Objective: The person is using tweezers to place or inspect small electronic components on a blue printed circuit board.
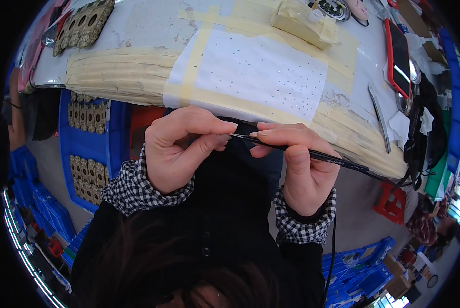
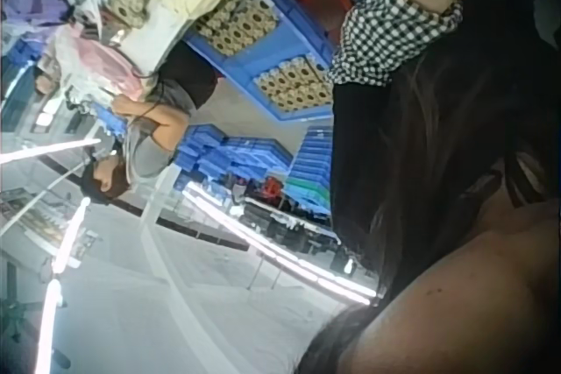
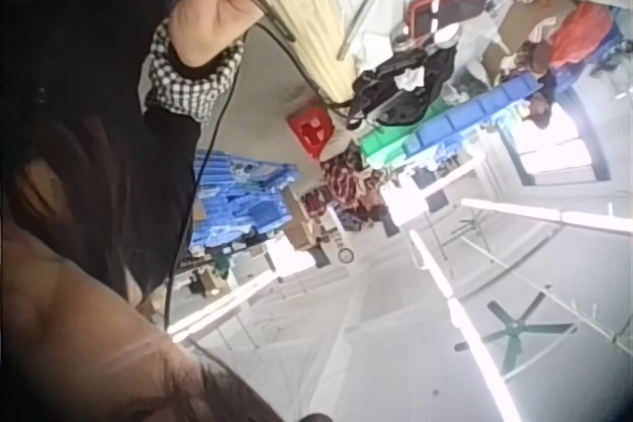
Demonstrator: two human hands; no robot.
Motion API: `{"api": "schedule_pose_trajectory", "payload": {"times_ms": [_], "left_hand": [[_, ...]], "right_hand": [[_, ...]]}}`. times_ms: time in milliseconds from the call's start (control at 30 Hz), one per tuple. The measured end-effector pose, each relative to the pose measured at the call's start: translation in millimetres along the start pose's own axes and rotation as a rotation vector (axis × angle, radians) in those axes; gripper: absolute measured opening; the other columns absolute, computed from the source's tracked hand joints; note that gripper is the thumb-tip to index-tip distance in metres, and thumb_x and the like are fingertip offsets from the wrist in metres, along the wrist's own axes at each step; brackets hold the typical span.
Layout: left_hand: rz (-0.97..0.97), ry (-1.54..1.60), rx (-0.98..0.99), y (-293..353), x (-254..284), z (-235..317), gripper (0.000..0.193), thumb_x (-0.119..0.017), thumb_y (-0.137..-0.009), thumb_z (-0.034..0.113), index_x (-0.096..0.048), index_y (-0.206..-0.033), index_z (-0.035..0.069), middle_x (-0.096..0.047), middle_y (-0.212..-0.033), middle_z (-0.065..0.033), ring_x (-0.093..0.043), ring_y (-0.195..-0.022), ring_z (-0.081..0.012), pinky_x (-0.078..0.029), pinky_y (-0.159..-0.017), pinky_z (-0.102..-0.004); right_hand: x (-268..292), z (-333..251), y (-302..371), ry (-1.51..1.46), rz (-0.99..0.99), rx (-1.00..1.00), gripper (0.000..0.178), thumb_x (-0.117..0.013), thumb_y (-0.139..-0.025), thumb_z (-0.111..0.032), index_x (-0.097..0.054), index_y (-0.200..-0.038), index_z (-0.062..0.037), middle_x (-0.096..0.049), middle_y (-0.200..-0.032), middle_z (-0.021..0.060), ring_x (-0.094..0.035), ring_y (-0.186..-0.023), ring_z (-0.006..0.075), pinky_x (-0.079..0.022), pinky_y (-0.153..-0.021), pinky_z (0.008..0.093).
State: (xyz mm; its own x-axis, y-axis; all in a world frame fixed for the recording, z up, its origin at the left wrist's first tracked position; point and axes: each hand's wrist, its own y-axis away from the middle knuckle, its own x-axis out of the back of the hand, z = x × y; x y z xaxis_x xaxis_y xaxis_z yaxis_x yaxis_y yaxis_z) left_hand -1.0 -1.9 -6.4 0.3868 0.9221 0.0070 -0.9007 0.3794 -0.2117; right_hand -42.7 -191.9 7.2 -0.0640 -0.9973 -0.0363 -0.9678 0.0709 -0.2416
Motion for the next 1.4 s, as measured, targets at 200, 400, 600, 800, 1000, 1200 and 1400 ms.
{"api": "schedule_pose_trajectory", "payload": {"times_ms": [200,400,600,800,1000,1200,1400], "left_hand": [[-0.002,0.012,0.015,0.1,0.3,0.4,0.018,-0.063,-0.083,-0.006,-0.068,-0.098,0.001,-0.063,-0.081,-0.0073,-0.061,-0.07,-0.0107,-0.047,-0.063,-0.0212],[-0.004,0.008,0.015,-0.1,0.4,0.7,0.018,-0.063,-0.083,-0.007,-0.068,-0.098,0.001,-0.063,-0.081,-0.0073,-0.061,-0.07,-0.0108,-0.047,-0.063,-0.0213],[-0.007,0.0,0.007,-0.2,0.6,0.3,0.018,-0.063,-0.083,-0.007,-0.068,-0.098,0.001,-0.064,-0.08,-0.0071,-0.061,-0.07,-0.0109,-0.047,-0.063,-0.0213],[-0.006,-0.04,-0.035,-1.2,1.1,0.0,0.018,-0.063,-0.082,-0.007,-0.068,-0.098,0.001,-0.064,-0.079,-0.0073,-0.061,-0.069,-0.0112,-0.047,-0.062,-0.0217],[0.003,-0.064,-0.055,-1.4,0.2,-0.2,0.018,-0.064,-0.081,-0.007,-0.069,-0.097,0.001,-0.064,-0.078,-0.0074,-0.061,-0.068,-0.0117,-0.047,-0.061,-0.0219],[0.013,-0.104,-0.08,-1.9,0.6,1.1,0.02,-0.064,-0.08,-0.009,-0.068,-0.097,0.001,-0.065,-0.078,-0.0078,-0.062,-0.07,-0.0128,-0.048,-0.064,-0.0227],[0.035,-0.13,-0.115,-1.7,0.2,1.9,0.019,-0.066,-0.079,-0.01,-0.068,-0.095,0.0,-0.066,-0.08,-0.0086,-0.063,-0.074,-0.0142,-0.048,-0.067,-0.0231]], "right_hand": [[-0.3,-1.8,1.0,-0.021,0.005,-0.025,0.04,-0.047,-0.097,-0.029,-0.064,-0.094,0.0074,-0.065,-0.089,0.0201,-0.065,-0.072,0.022,-0.049,-0.081,0.0357],[0.4,0.5,0.4,-0.013,-0.002,-0.01,0.041,-0.047,-0.097,-0.03,-0.064,-0.094,0.0077,-0.065,-0.088,0.0202,-0.065,-0.071,0.022,-0.049,-0.081,0.0361],[0.0,-0.1,0.5,-0.029,0.004,-0.027,0.041,-0.048,-0.097,-0.03,-0.064,-0.094,0.0077,-0.065,-0.087,0.0193,-0.065,-0.071,0.0221,-0.048,-0.082,0.0367],[-0.6,-0.5,0.5,-0.034,0.008,-0.037,0.042,-0.048,-0.097,-0.031,-0.064,-0.094,0.0077,-0.065,-0.087,0.0189,-0.065,-0.072,0.0219,-0.048,-0.084,0.0376],[-0.8,0.5,0.0,-0.027,-0.001,-0.017,0.041,-0.047,-0.097,-0.03,-0.064,-0.093,0.0077,-0.066,-0.084,0.0174,-0.064,-0.071,0.0212,-0.046,-0.091,0.0414],[-1.1,-0.4,0.5,-0.025,0.011,-0.029,0.041,-0.045,-0.098,-0.029,-0.064,-0.092,0.0075,-0.066,-0.085,0.0179,-0.065,-0.071,0.0214,-0.046,-0.091,0.0409],[0.1,1.1,0.6,-0.02,0.001,-0.01,0.041,-0.045,-0.098,-0.029,-0.064,-0.092,0.0069,-0.066,-0.087,0.0194,-0.065,-0.072,0.0217,-0.048,-0.084,0.0372]]}}
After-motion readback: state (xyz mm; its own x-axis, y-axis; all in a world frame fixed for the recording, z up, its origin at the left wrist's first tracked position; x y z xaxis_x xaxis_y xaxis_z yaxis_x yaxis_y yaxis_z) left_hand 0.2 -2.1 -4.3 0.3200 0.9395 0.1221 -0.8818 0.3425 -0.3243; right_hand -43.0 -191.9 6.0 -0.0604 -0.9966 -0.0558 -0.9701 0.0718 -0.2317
